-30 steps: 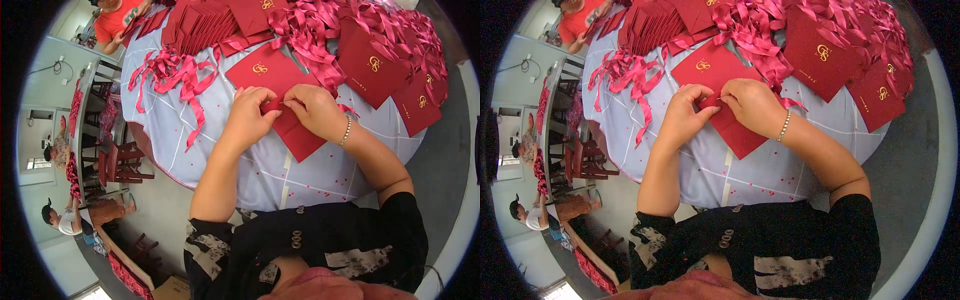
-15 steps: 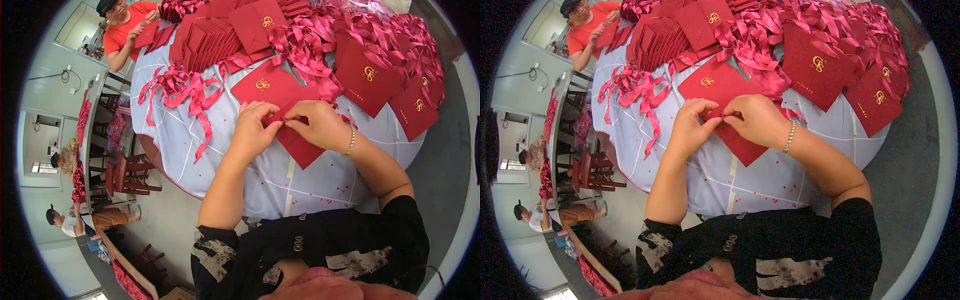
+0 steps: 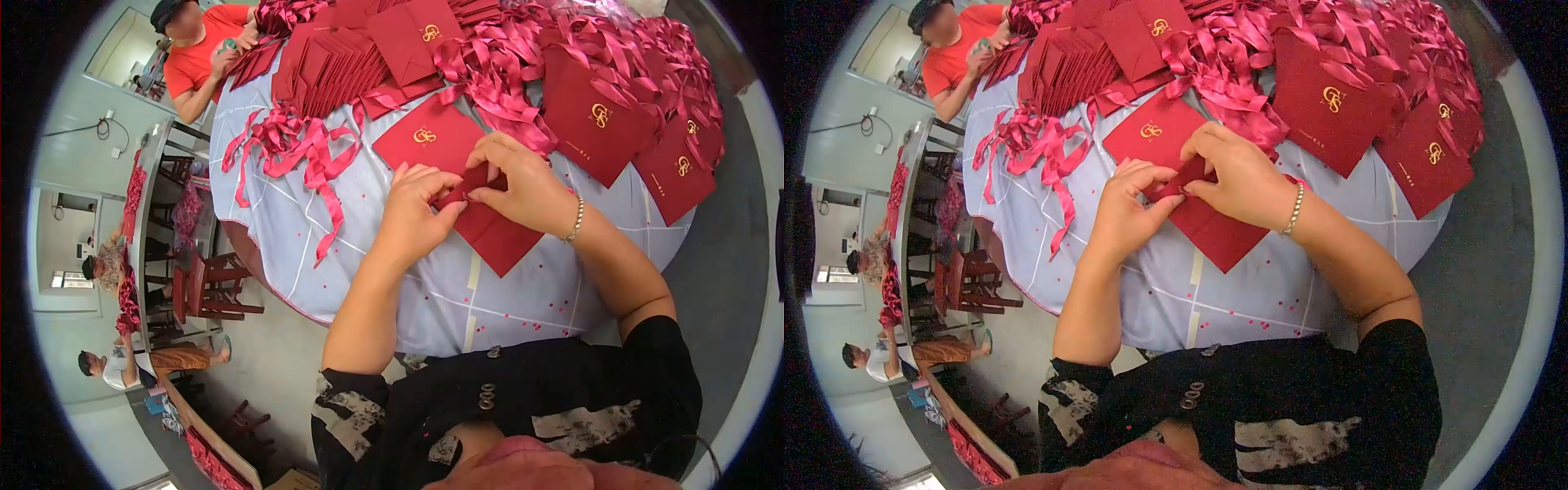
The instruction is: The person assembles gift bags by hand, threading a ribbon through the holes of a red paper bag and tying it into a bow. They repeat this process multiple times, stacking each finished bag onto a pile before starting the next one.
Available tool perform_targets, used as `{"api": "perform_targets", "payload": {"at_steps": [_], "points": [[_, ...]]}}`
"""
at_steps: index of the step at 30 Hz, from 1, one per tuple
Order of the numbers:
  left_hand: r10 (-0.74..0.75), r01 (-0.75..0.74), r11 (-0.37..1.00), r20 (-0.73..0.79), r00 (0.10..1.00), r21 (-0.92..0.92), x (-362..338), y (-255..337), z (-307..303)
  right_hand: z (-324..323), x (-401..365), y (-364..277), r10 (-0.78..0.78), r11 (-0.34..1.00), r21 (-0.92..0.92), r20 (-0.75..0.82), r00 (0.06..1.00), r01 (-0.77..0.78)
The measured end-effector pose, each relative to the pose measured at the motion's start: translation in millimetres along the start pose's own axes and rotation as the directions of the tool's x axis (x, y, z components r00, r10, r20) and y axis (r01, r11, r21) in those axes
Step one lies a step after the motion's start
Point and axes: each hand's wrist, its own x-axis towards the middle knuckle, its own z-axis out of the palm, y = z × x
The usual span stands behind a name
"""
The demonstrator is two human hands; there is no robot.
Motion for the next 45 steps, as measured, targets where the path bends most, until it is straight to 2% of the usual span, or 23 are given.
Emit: {"api": "perform_targets", "payload": {"at_steps": [3, 5, 8, 10, 12, 14, 21, 24, 26, 27, 29, 30, 31, 33, 34, 36, 37, 38, 39, 41, 42, 44, 45], "points": [[0.001, -0.001, 1.0, 0.033, 0.999, -0.001, -3, 2, -3, -14, 3, -5, 0.111, 0.993, 0.034, 0.081, 0.99, -0.115], [0.006, -0.005, 1.0, 0.054, 0.999, -0.009, -3, 1, -4, -21, 3, 2, -0.012, 0.99, -0.138, 0.165, 0.986, 0.036], [0.016, -0.005, 0.998, 0.151, 0.988, -0.069, -5, -3, -8, -23, 3, 2, -0.019, 0.997, -0.074, 0.198, 0.98, 0.034], [-0.148, 0.26, 0.942, 0.437, 0.887, -0.21, -1, -12, -19, -21, 2, -2, -0.037, 0.996, -0.078, 0.199, 0.979, 0.053], [-0.117, 0.278, 0.927, 0.509, 0.853, -0.251, -2, -20, -23, -21, 3, -4, -0.056, 0.994, -0.082, 0.2, 0.978, 0.074], [0.005, 0.061, 0.99, 0.463, 0.886, -0.127, -6, -21, -22, -21, 3, -5, 0.012, 0.994, -0.104, 0.266, 0.964, 0.017], [0.076, -0.014, 0.99, 0.442, 0.894, -0.142, -1, -17, -17, -25, 5, -2, -0.019, 0.998, -0.05, 0.348, 0.937, 0.039], [0.101, -0.088, 0.995, 0.385, 0.917, -0.052, -1, -13, -18, -35, 8, -5, 0.037, 0.998, -0.059, 0.42, 0.907, -0.013], [0.09, -0.117, 0.991, 0.305, 0.948, 0.071, 0, -8, -25, -39, 9, -8, 0.15, 0.988, -0.052, 0.52, 0.841, -0.144], [0.092, -0.119, 0.991, 0.305, 0.948, 0.069, 0, -11, -29, -41, 9, -6, 0.152, 0.988, -0.054, 0.519, 0.841, -0.146], [-0.065, -0.025, 0.92, 0.215, 0.974, 0.392, -2, -24, -41, -47, 9, 3, 0.122, 0.989, 0.007, 0.515, 0.848, -0.146], [-0.124, 0.015, 0.898, 0.221, 0.967, 0.439, -3, -30, -47, -46, 9, 8, 0.027, 1.0, 0.0, 0.453, 0.891, -0.03], [-0.125, 0.016, 0.897, 0.218, 0.968, 0.442, -6, -32, -47, -42, 8, 11, 0.023, 1.0, 0.002, 0.454, 0.891, -0.026], [-0.218, 0.178, 0.875, 0.04, 0.975, 0.45, -10, -30, -45, -35, 5, 13, 0.131, 0.991, -0.011, 0.332, 0.934, -0.135], [-0.215, 0.174, 0.874, 0.04, 0.976, 0.453, -7, -29, -44, -32, 6, 11, 0.082, 0.996, -0.062, 0.331, 0.94, -0.065], [-0.023, 0.135, 0.883, -0.245, 0.969, 0.45, -2, -27, -39, -23, 5, 4, 0.095, 0.995, 0.008, 0.331, 0.939, -0.103], [-0.024, 0.138, 0.882, -0.249, 0.968, 0.451, -1, -24, -34, -19, 4, 0, 0.107, 0.987, 0.079, 0.337, 0.935, -0.142], [-0.075, 0.125, 0.966, -0.216, 0.973, 0.226, 0, -18, -26, -19, 4, -5, 0.098, 0.994, -0.074, 0.369, 0.924, -0.076], [-0.116, 0.115, 0.993, -0.175, 0.978, -0.014, 1, -13, -18, -17, 1, -6, 0.089, 0.995, -0.074, 0.374, 0.923, -0.066], [-0.045, 0.039, 0.995, -0.062, 0.997, -0.087, 1, -11, 4, -9, -6, -1, 0.049, 0.889, -0.435, 0.394, 0.918, 0.14], [-0.032, 0.03, 0.997, -0.024, 0.999, -0.069, 0, -13, 15, -6, -9, 4, 0.088, 0.902, -0.412, 0.462, 0.882, 0.126], [-0.008, 0.008, 1.0, 0.029, 1.0, -0.007, -2, -21, 31, -3, -6, 3, 0.042, 0.955, -0.272, 0.512, 0.858, 0.116], [-0.002, 0.0, 0.999, 0.042, 0.999, 0.036, -2, -27, 37, -2, -5, -2, 0.079, 0.959, -0.274, 0.492, 0.867, 0.068]]}}
